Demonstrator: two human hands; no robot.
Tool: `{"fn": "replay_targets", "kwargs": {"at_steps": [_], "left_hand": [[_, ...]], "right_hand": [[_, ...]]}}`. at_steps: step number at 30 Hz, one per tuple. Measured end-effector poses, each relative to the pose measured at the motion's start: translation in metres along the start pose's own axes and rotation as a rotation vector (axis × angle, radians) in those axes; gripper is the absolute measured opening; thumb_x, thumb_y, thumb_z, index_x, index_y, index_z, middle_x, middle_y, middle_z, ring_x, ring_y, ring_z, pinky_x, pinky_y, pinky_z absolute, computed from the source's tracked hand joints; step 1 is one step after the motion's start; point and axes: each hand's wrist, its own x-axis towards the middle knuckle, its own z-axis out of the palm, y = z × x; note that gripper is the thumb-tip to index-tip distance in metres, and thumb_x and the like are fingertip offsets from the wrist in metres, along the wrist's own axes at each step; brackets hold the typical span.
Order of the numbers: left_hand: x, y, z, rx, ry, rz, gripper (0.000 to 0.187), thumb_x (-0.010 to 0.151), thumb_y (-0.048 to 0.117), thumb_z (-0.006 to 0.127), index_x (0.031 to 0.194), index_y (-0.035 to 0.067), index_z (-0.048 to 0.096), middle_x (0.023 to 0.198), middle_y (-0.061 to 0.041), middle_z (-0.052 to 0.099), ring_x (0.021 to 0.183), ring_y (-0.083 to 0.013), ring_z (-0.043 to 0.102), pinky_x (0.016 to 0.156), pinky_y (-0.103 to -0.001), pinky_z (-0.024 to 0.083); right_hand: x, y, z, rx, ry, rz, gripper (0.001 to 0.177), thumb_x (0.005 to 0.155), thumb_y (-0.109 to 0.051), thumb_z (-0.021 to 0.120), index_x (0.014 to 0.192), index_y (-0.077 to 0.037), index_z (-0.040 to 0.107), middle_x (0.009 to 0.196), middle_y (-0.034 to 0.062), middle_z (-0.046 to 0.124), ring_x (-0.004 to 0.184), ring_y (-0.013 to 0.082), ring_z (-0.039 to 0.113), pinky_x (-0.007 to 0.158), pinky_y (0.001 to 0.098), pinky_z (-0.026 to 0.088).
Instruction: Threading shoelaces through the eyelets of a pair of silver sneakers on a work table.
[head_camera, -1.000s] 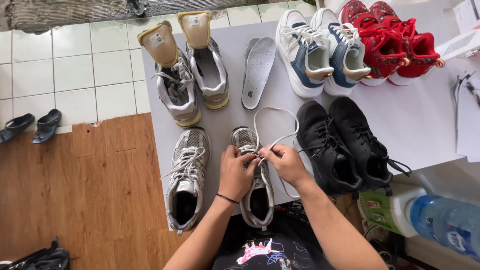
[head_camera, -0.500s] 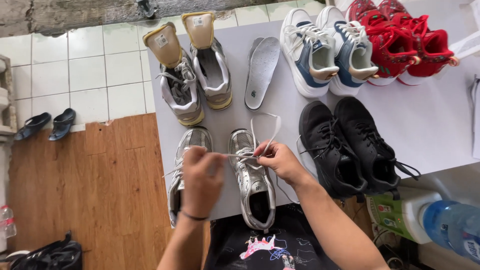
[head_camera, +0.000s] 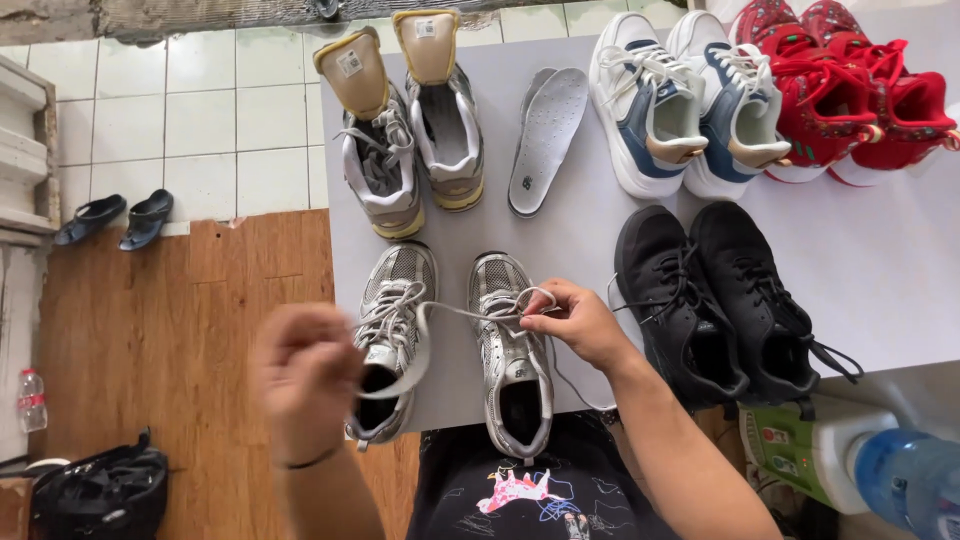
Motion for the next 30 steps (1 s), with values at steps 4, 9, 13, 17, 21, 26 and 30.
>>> {"fn": "replay_targets", "kwargs": {"at_steps": [4,9,13,17,21,26,30], "left_hand": [[-0.025,-0.060,0.036,0.513,-0.515,-0.167,0.021,0.097,0.006,0.068,0.117,0.004,0.076,0.106,-0.014,0.078,0.093,-0.0322,0.075,0.082,-0.041,0.061],[-0.048,-0.122,0.066,1.104,-0.632,-0.046,0.049,0.105,0.023,0.074,0.150,0.004,0.071,0.135,-0.022,0.073,0.097,-0.0538,0.082,0.076,-0.063,0.070],[-0.063,-0.147,0.064,1.312,-0.641,-0.147,0.031,0.110,0.042,0.069,0.121,0.014,0.067,0.122,-0.011,0.071,0.080,-0.0516,0.082,0.068,-0.059,0.069],[-0.068,-0.154,0.057,1.496,-0.678,0.010,0.030,0.115,0.047,0.060,0.105,0.018,0.062,0.103,-0.003,0.067,0.069,-0.0387,0.082,0.061,-0.046,0.067],[-0.067,-0.159,0.044,1.506,-0.696,0.168,0.034,0.119,0.047,0.056,0.101,0.018,0.062,0.087,0.000,0.065,0.067,-0.0320,0.081,0.061,-0.041,0.066],[-0.027,-0.096,0.014,1.484,-0.711,0.161,0.036,0.121,0.043,0.053,0.106,0.013,0.064,0.082,-0.009,0.069,0.079,-0.0405,0.080,0.067,-0.051,0.063],[-0.014,-0.062,0.011,1.475,-0.739,-0.056,0.035,0.122,0.041,0.049,0.111,0.011,0.062,0.090,-0.015,0.070,0.085,-0.0476,0.080,0.073,-0.056,0.064]], "right_hand": [[-0.001,0.008,-0.007,-0.065,0.006,-0.105,0.026,0.090,-0.008,0.100,0.087,-0.002,0.074,0.109,0.0098,0.074,0.099,0.0182,0.075,0.091,0.0312,0.068],[-0.006,0.007,0.000,-0.184,0.130,-0.183,0.046,0.087,-0.015,0.106,0.084,0.001,0.063,0.106,0.0177,0.079,0.099,0.0247,0.084,0.089,0.0325,0.072],[-0.012,-0.009,0.012,-0.233,0.173,-0.167,0.056,0.085,-0.018,0.107,0.083,-0.001,0.054,0.103,0.0190,0.075,0.095,0.0278,0.089,0.086,0.0309,0.075],[-0.006,-0.002,0.013,-0.322,0.176,-0.140,0.051,0.086,-0.016,0.103,0.084,-0.004,0.054,0.099,0.0148,0.074,0.089,0.0238,0.090,0.080,0.0276,0.075],[-0.001,0.002,0.009,-0.375,0.182,-0.132,0.043,0.086,-0.019,0.101,0.087,0.000,0.062,0.091,0.0173,0.067,0.091,0.0301,0.088,0.085,0.0331,0.075],[0.001,-0.003,0.012,-0.410,0.132,-0.042,0.027,0.086,-0.018,0.092,0.085,-0.003,0.070,0.093,0.0117,0.073,0.094,0.0220,0.083,0.092,0.0307,0.075],[0.001,-0.010,0.010,-0.412,0.096,-0.062,0.023,0.087,-0.017,0.090,0.087,-0.002,0.073,0.096,0.0142,0.074,0.096,0.0242,0.082,0.095,0.0331,0.074]]}}
